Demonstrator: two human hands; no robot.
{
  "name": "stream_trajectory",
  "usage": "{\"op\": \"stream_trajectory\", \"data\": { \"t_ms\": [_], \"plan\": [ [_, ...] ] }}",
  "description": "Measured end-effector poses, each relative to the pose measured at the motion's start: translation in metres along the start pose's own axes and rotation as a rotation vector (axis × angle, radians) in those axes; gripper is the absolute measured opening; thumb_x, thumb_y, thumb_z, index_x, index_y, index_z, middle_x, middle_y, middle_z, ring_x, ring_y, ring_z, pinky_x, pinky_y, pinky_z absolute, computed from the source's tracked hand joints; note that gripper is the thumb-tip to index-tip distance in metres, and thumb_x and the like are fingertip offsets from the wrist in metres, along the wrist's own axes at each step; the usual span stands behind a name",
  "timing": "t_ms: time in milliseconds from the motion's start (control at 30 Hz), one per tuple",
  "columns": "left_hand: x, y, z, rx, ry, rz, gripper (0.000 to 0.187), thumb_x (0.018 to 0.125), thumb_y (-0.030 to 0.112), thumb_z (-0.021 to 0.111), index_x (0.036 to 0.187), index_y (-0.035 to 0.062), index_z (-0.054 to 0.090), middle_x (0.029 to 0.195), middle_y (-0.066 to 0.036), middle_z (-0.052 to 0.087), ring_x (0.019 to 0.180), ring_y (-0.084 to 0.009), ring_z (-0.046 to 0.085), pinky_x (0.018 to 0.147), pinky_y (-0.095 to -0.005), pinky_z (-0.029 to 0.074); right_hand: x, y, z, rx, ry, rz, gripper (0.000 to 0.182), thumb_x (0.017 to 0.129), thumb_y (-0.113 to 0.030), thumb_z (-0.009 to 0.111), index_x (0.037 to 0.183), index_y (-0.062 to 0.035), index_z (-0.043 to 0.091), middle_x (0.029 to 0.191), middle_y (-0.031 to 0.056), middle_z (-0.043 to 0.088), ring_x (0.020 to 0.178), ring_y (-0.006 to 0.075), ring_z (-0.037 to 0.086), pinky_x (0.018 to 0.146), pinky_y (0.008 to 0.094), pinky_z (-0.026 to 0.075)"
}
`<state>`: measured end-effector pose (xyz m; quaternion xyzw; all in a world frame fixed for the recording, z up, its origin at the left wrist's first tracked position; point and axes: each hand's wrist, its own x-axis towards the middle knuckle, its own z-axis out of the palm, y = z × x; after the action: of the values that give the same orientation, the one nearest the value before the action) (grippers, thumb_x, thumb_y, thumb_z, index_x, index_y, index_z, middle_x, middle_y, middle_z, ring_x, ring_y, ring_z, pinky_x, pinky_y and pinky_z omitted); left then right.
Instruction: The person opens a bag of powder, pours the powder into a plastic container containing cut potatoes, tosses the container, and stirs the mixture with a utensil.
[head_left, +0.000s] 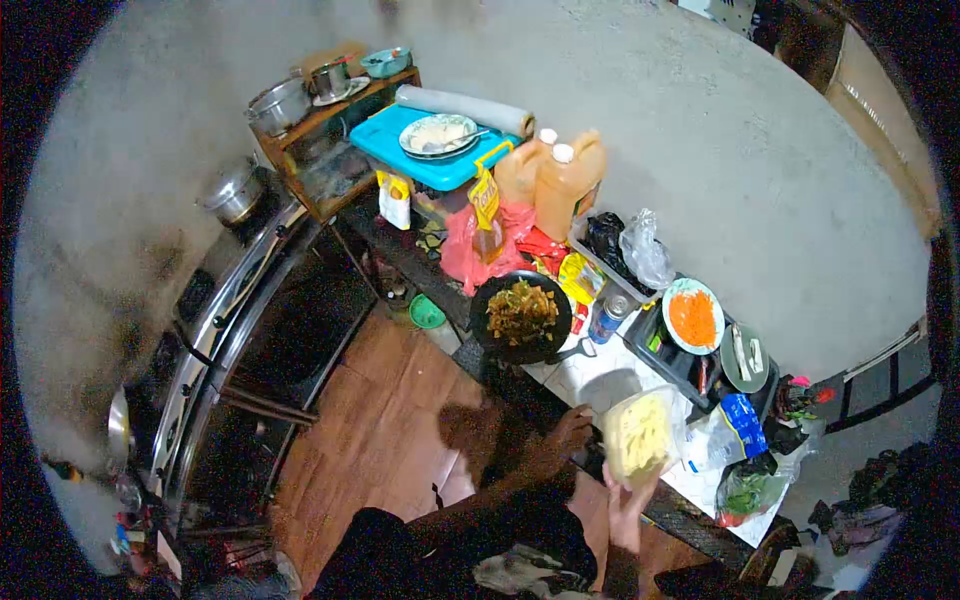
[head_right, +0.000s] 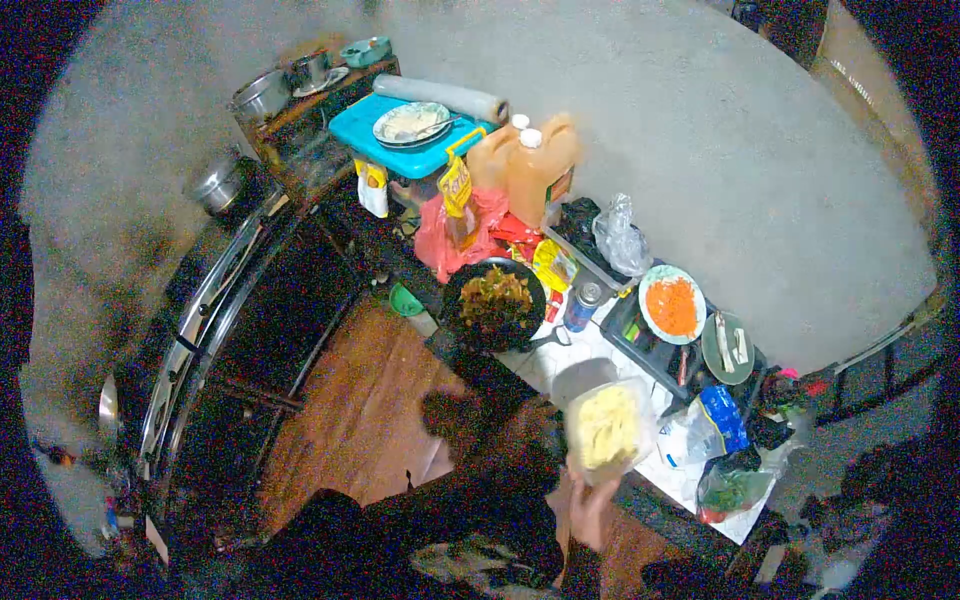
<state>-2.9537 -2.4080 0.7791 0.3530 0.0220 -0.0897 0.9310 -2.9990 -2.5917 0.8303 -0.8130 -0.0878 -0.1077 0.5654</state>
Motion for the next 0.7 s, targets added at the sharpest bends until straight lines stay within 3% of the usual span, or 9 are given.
{"op": "stream_trajectory", "data": {
  "t_ms": [100, 167, 267, 333, 400, 467, 567, 633, 700],
  "plan": [
    [0.008, -0.014, 0.003, 0.214, 0.051, 0.093, 0.062, 0.088, 0.024, 0.053, 0.14, 0.0163, 0.02, 0.123, -0.007, 0.044, 0.094, -0.0149, 0.052, 0.083, -0.0267, 0.043, 0.014, 0.008, 0.002, 0.164, -0.068, -0.082, 0.062, 0.091, -0.032, 0.046, 0.14, -0.0088, 0.016, 0.138, 0.0109, 0.027, 0.124, 0.0278, 0.031, 0.09, 0.0463, 0.043],
    [0.02, -0.046, -0.024, -0.045, 0.019, 0.108, 0.063, 0.088, 0.022, 0.053, 0.14, 0.0162, 0.019, 0.123, -0.008, 0.044, 0.09, -0.0142, 0.053, 0.079, -0.0256, 0.045, 0.025, -0.014, 0.009, 0.721, 0.216, 0.452, 0.067, 0.089, -0.042, 0.046, 0.14, -0.009, 0.017, 0.137, 0.0081, 0.031, 0.123, 0.0267, 0.034, 0.09, 0.045, 0.043],
    [0.029, -0.042, -0.014, -0.206, 0.243, -0.019, 0.065, 0.087, 0.015, 0.053, 0.141, 0.0158, 0.016, 0.121, -0.01, 0.046, 0.077, -0.0119, 0.054, 0.066, -0.0233, 0.048, 0.0, 0.174, -0.001, 0.289, 0.149, 0.489, 0.068, 0.087, -0.052, 0.043, 0.138, -0.0107, 0.023, 0.133, 0.0072, 0.037, 0.119, 0.0236, 0.04, 0.089, 0.0406, 0.045],
    [0.021, -0.02, -0.003, -0.004, 0.184, 0.097, 0.066, 0.086, 0.014, 0.054, 0.14, 0.0156, 0.016, 0.122, -0.01, 0.046, 0.075, -0.0113, 0.053, 0.066, -0.024, 0.048, 0.038, 0.016, 0.002, 0.216, 0.043, 0.242, 0.063, 0.088, -0.051, 0.044, 0.135, -0.0114, 0.031, 0.13, 0.0077, 0.041, 0.115, 0.0211, 0.044, 0.087, 0.0362, 0.046],
    [0.032, -0.023, -0.006, 0.01, 0.193, 0.193, 0.066, 0.086, 0.014, 0.054, 0.14, 0.0154, 0.017, 0.122, -0.01, 0.046, 0.073, -0.0117, 0.052, 0.066, -0.0241, 0.048, 0.064, 0.0, 0.004, 1.086, 0.158, 0.789, 0.061, 0.087, -0.051, 0.044, 0.134, -0.0135, 0.032, 0.131, 0.0069, 0.04, 0.113, 0.0206, 0.045, 0.087, 0.0362, 0.046],
    [0.038, -0.028, -0.008, 0.017, 0.201, 0.285, 0.066, 0.085, 0.014, 0.055, 0.14, 0.0152, 0.017, 0.121, -0.01, 0.046, 0.072, -0.0122, 0.051, 0.066, -0.0241, 0.047, 0.08, -0.027, 0.02, 0.79, 0.288, 0.867, 0.063, 0.087, -0.05, 0.045, 0.135, -0.0121, 0.029, 0.127, 0.0105, 0.042, 0.112, 0.0269, 0.047, 0.09, 0.0387, 0.045],
    [0.027, -0.021, -0.023, 0.094, 0.187, 0.334, 0.067, 0.086, 0.014, 0.055, 0.14, 0.0161, 0.016, 0.125, -0.011, 0.044, 0.081, -0.0153, 0.053, 0.071, -0.0283, 0.049, 0.087, -0.029, 0.021, 1.023, 0.047, 0.677, 0.064, 0.088, -0.049, 0.044, 0.135, -0.0087, 0.028, 0.128, 0.0127, 0.041, 0.113, 0.0276, 0.045, 0.09, 0.0397, 0.044],
    [0.032, -0.011, -0.031, -0.012, 0.152, 0.315, 0.068, 0.087, 0.019, 0.056, 0.14, 0.0175, 0.014, 0.13, -0.012, 0.04, 0.095, -0.0192, 0.053, 0.079, -0.0337, 0.048, 0.108, -0.048, 0.015, 0.333, -0.175, 0.125, 0.058, 0.09, -0.034, 0.049, 0.136, -0.0103, 0.024, 0.13, 0.0131, 0.037, 0.116, 0.0286, 0.044, 0.089, 0.0412, 0.045],
    [0.019, 0.013, 0.01, 0.113, 0.226, 0.322, 0.069, 0.087, 0.023, 0.056, 0.14, 0.0176, 0.013, 0.132, -0.012, 0.039, 0.102, -0.0205, 0.051, 0.083, -0.0362, 0.046, 0.106, 0.026, 0.022, 0.325, -0.156, 0.186, 0.061, 0.087, -0.022, 0.054, 0.137, -0.0093, 0.022, 0.13, 0.0128, 0.037, 0.117, 0.0289, 0.043, 0.088, 0.0391, 0.046]
  ]
}}
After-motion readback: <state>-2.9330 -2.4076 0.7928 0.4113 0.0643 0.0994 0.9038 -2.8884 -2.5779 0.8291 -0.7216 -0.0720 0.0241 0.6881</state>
